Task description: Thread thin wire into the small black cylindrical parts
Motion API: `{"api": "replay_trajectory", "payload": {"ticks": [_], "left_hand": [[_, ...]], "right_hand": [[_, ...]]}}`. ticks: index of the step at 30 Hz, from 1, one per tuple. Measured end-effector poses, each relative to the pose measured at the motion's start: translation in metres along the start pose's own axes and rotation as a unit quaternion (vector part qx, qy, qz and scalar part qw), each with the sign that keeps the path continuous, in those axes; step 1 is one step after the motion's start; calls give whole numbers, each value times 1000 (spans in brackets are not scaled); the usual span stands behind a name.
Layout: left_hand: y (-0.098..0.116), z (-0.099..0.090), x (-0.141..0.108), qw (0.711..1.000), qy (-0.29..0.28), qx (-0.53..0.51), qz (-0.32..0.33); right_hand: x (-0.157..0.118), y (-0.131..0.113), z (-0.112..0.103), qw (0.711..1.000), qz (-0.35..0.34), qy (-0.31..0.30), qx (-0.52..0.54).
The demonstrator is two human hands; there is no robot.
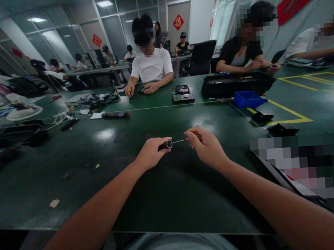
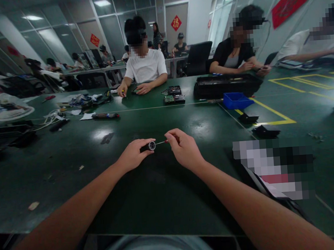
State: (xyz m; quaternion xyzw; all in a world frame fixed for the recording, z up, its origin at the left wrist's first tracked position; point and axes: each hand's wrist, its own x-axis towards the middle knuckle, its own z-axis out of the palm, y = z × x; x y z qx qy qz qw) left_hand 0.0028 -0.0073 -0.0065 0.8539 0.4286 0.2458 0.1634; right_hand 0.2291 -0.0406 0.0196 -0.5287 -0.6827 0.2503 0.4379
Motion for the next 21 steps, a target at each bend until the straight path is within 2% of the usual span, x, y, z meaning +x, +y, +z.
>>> {"api": "replay_trajectory", "payload": {"ticks": [3,6,9,11,14,18,21], "left_hand": [[0,0,1,1000,4,-1,-2],[0,0,1,1000,6,-4,2],[0,0,1,1000,4,-6,0],[1,1,0,1000,3,-7,-4],[2,1,0,1000,5,-12,-10],[5,-3,0,999,39,-19,9],[5,-5,2,999,35,21,33]], "right_hand": [[-1,1,1,999,-21,-10,22],[-2,3,2,999,-12,-23,27],[-1,6,3,999,-5,-4,39],[0,9,6,996,-1,19,88],[3,12,9,979,20,33,199],[9,15,12,933,101,29,345],[12,19,12,920,151,8,361]]}}
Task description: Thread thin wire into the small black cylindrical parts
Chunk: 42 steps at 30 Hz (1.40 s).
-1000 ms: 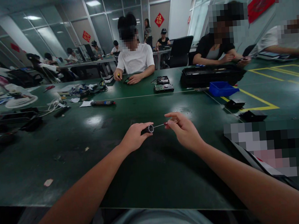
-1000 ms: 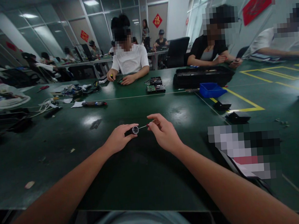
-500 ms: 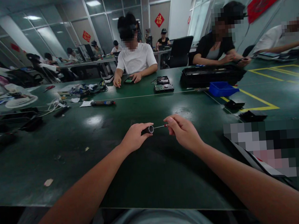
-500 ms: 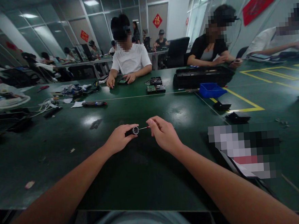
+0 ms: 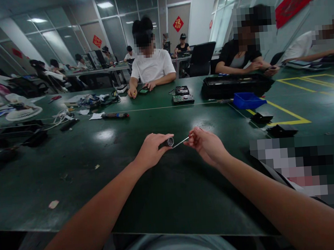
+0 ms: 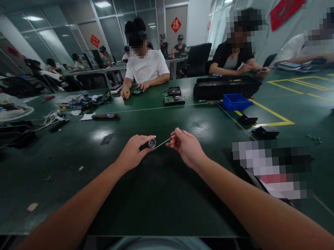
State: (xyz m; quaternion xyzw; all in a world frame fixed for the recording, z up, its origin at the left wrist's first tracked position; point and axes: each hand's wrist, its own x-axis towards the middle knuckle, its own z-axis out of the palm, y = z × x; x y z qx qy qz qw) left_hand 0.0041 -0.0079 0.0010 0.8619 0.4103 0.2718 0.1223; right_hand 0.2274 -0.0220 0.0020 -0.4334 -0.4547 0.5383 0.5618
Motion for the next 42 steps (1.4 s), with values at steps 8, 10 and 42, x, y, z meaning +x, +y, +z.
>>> {"api": "replay_trajectory", "payload": {"ticks": [8,10,42], "left_hand": [[-8,4,0,997,-48,45,-49],[-6,4,0,997,-50,47,-46],[-3,3,0,998,-30,29,-48]], "right_hand": [[7,10,-5,997,-31,61,-41],[6,9,-5,996,-46,55,-44],[-8,0,2,973,-119,53,-193]]}}
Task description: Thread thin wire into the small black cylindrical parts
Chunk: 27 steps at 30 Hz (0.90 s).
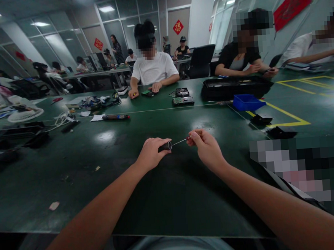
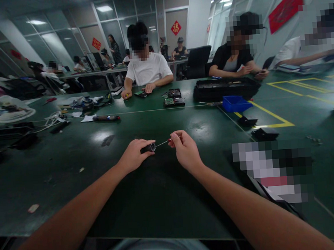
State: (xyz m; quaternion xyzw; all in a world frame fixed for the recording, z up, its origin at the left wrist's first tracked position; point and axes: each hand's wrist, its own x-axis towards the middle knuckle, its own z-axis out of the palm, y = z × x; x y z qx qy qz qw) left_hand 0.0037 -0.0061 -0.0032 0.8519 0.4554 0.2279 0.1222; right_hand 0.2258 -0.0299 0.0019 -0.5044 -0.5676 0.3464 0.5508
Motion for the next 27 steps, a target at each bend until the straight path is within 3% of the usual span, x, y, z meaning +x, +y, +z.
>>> {"api": "replay_trajectory", "payload": {"ticks": [3,6,14,21,27], "left_hand": [[-1,1,0,1000,-1,-6,-3],[-2,1,0,1000,2,-8,-2],[-1,1,0,1000,-3,-14,-14],[-1,1,0,1000,2,-13,-10],[-1,2,1,1000,-7,-9,-8]], "right_hand": [[-1,-3,-2,999,-30,26,-5],[-2,-5,-3,999,-52,9,-5],[-1,-4,-4,994,-40,-7,-106],[-5,-7,-5,995,-78,-2,-62],[-5,-6,-5,991,-78,-29,-106]]}}
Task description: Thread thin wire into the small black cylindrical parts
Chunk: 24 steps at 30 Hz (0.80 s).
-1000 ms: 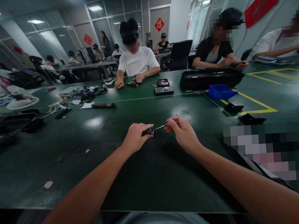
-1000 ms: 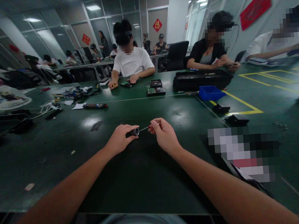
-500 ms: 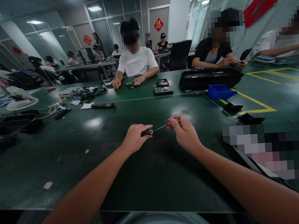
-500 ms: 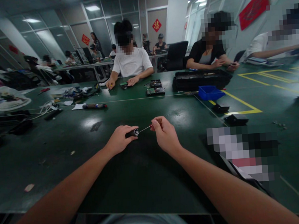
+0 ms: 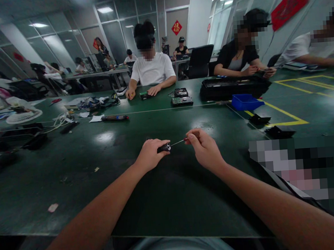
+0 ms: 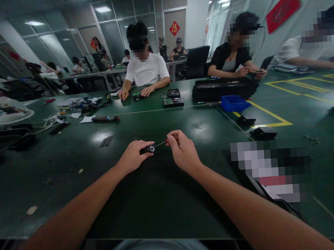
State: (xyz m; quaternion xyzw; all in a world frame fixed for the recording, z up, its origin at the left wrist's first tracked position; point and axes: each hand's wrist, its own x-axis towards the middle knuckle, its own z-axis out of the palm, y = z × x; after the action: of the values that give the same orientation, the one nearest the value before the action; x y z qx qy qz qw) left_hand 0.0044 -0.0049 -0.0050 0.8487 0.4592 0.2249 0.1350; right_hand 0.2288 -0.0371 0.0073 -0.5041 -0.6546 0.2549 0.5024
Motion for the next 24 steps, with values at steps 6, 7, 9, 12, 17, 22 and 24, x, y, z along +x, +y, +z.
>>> {"api": "replay_trajectory", "payload": {"ticks": [6,7,9,12,17,22,24], "left_hand": [[-2,1,0,1000,2,-10,-3],[-2,1,0,1000,4,-13,-6],[-1,1,0,1000,6,-24,-13],[1,0,-1,998,12,-50,-19],[1,1,-2,989,57,-127,-53],[-1,5,-1,957,97,-258,-89],[-1,7,-1,936,98,-326,-95]], "right_hand": [[2,-2,-2,999,-1,17,-44],[2,-3,-2,999,1,19,-51],[2,-4,-2,998,5,19,-63],[2,-4,-2,997,10,20,-68],[2,-5,-1,998,12,25,-61],[2,-6,-2,998,9,27,-57],[2,-6,-3,998,8,29,-55]]}}
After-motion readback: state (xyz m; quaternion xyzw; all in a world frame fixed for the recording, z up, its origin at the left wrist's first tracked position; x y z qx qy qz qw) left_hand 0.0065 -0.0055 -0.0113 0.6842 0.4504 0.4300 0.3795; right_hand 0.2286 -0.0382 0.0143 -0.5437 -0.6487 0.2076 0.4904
